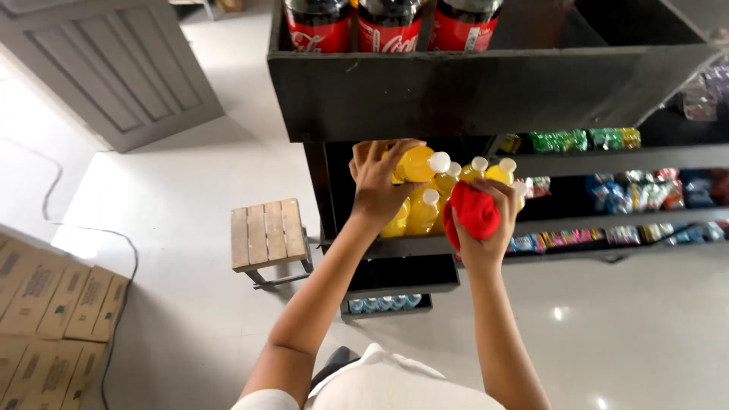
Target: The person is wiping down beverage bottles with a red cloth and organizing packets of drink mix into a wooden shelf divider.
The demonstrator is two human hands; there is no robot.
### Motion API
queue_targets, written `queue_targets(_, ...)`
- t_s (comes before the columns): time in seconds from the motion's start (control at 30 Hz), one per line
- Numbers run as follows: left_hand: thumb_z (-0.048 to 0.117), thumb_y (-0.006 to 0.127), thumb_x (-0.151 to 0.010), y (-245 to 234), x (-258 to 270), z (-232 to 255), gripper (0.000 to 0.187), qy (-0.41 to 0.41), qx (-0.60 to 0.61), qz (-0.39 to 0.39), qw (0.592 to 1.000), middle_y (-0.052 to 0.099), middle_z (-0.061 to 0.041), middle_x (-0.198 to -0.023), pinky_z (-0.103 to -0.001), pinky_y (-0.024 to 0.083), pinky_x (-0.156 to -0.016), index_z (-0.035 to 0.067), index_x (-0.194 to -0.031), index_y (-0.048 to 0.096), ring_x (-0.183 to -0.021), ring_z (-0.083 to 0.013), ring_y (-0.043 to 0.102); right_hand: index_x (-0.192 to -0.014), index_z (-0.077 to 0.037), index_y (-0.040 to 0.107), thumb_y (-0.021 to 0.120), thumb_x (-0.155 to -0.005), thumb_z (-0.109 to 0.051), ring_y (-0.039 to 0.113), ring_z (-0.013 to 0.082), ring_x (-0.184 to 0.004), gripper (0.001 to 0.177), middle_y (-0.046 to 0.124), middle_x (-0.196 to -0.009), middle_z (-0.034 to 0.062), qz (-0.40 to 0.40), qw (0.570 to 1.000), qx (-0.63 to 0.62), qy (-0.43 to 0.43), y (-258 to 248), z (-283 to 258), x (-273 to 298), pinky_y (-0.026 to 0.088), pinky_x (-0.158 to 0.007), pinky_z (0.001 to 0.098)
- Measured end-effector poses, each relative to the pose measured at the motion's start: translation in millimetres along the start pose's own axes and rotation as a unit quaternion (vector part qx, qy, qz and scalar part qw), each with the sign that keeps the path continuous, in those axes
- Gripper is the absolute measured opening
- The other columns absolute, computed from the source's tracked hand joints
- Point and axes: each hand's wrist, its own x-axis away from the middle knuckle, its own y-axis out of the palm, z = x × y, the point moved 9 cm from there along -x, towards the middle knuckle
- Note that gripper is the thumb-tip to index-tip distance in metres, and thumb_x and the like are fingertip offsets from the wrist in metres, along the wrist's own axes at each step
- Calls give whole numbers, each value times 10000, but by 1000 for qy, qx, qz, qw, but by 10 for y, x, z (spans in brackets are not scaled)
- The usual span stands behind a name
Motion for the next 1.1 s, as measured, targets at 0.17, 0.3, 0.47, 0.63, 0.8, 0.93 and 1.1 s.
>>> queue_targets(0.17, 80, 854, -651, 339, 30, -316, 710, -11, 55, -3, 998, 614, 47, -1229, -421, 460, -1032, 324, -1285, 644, -1163, -303, 562, -1484, -201, 559, 838, -787, -147, 528, 464, -1307, 753, 544, -1412, 164, -229, 965, -17, 124, 562, 59, -221, 368, -1115, 597)
queue_targets(0.3, -32, 659, -775, 302, -18, -155, 631, 29, 71, 41, 996, 618, -19, -1218, -399, 478, -1007, 256, -1330, 577, -1143, -338, 606, -1318, -44, 634, 824, -722, -126, 570, 620, -1116, 631, 597, -1260, 324, -269, 961, 7, 69, 892, -128, -320, 484, -940, 694)
queue_targets(0.47, 7, 641, -800, 427, 39, -359, 506, -4, 74, 22, 997, 641, -117, -1172, -477, 523, -934, 201, -1261, 567, -1079, -419, 648, -1287, -221, 686, 814, -727, -339, 685, 419, -1076, 587, 661, -1292, 66, -295, 937, 122, 142, 1101, 468, -13, 565, -919, 562)
queue_targets(0.63, 142, 622, -847, 740, 98, -867, 500, -57, 31, -52, 997, 673, -96, -1183, -492, 533, -947, 259, -1327, 543, -1106, -379, 662, -1246, -261, 712, 818, -716, -463, 715, 337, -1070, 576, 692, -1220, 26, -281, 931, 143, 186, 1282, 1019, 240, 601, -902, 483)
queue_targets(0.8, 256, 670, -835, 962, 76, -1181, 345, -104, 24, -66, 992, 741, -71, -1098, -423, 569, -756, 206, -1174, 640, -930, -321, 723, -1220, -165, 714, 685, -822, -429, 762, 256, -718, 479, 755, -1031, 55, -311, 905, 203, 208, 1300, 798, 74, 633, -581, 349)
queue_targets(0.93, 322, 670, -874, 1035, 119, -1235, 447, -210, 71, -149, 964, 718, -70, -1157, -345, 598, -828, 204, -1300, 600, -996, -237, 722, -1182, -170, 716, 697, -813, -436, 777, 241, -742, 455, 765, -1052, 40, -317, 897, 216, 219, 1339, 938, 115, 644, -586, 329)
queue_targets(1.1, 393, 626, -899, 1151, 84, -1365, 513, -270, 140, -171, 937, 696, -90, -1239, -321, 592, -918, 154, -1350, 574, -1092, -224, 705, -1243, -225, 666, 696, -821, -381, 787, 260, -811, 452, 741, -1156, 38, -313, 908, 183, 211, 1313, 729, 89, 654, -636, 350)
